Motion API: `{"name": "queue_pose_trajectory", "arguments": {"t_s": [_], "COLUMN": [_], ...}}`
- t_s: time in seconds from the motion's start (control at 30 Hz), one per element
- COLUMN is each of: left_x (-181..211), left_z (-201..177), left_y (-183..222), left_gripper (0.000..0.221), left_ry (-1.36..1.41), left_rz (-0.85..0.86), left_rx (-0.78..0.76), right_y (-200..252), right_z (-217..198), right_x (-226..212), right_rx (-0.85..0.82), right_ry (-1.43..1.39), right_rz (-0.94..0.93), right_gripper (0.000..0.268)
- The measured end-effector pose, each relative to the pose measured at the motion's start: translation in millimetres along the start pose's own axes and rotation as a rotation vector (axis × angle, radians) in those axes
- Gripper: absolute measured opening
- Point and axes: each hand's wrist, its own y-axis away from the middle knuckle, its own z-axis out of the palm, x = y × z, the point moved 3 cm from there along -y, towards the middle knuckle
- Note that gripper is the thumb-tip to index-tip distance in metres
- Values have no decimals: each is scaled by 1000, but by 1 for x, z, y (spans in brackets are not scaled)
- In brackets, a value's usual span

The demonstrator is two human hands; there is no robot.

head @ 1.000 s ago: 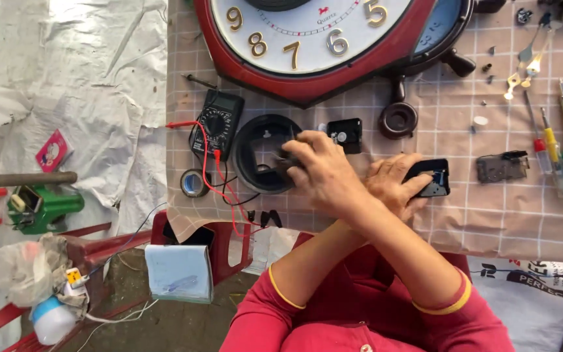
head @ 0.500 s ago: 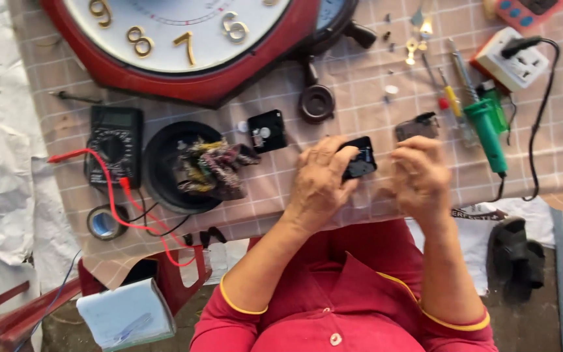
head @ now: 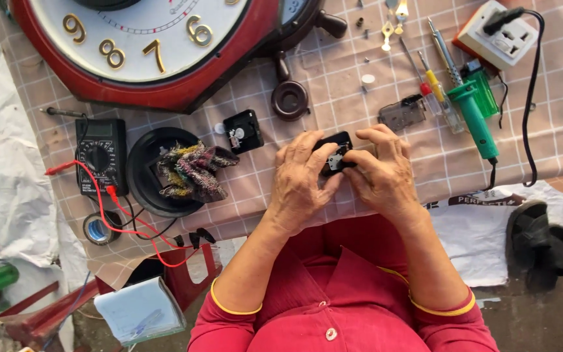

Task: Repairing or assembling a clock mechanism by fitting small internal components into a plastic housing.

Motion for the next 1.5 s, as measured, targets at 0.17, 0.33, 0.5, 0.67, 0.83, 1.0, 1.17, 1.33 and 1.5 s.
{"name": "queue_pose_trajectory", "arguments": {"t_s": [0.17,0.33,0.5,0.67,0.83,1.0,1.17,1.33,1.5], "left_x": [3,0,0,-3,-4,-2,4,0,-3], "left_z": [-4,-2,-2,0,0,0,-1,-3,-9], "left_y": [-3,-3,-3,-1,0,-1,-4,-5,-5], "left_gripper": [40,39,32,26,17,13,26,11,8], "left_ry": [60,87,105,115,129,122,87,204,393], "left_rz": [-18,-31,-39,-47,-55,-57,-25,-100,-191], "left_rx": [-5,-3,34,59,90,102,63,83,111], "right_y": [0,1,0,0,2,3,4,5,4], "right_z": [-1,-2,-2,-2,-2,-3,-3,-3,-4], "right_x": [0,1,1,2,5,4,5,6,5], "right_rx": [54,70,86,99,160,180,196,197,192], "right_ry": [-5,-18,0,17,-37,-39,-53,-60,-68], "right_rz": [-2,1,-9,-15,10,5,6,19,24], "right_gripper": [13,7,6,7,12,14,14,15,16]}}
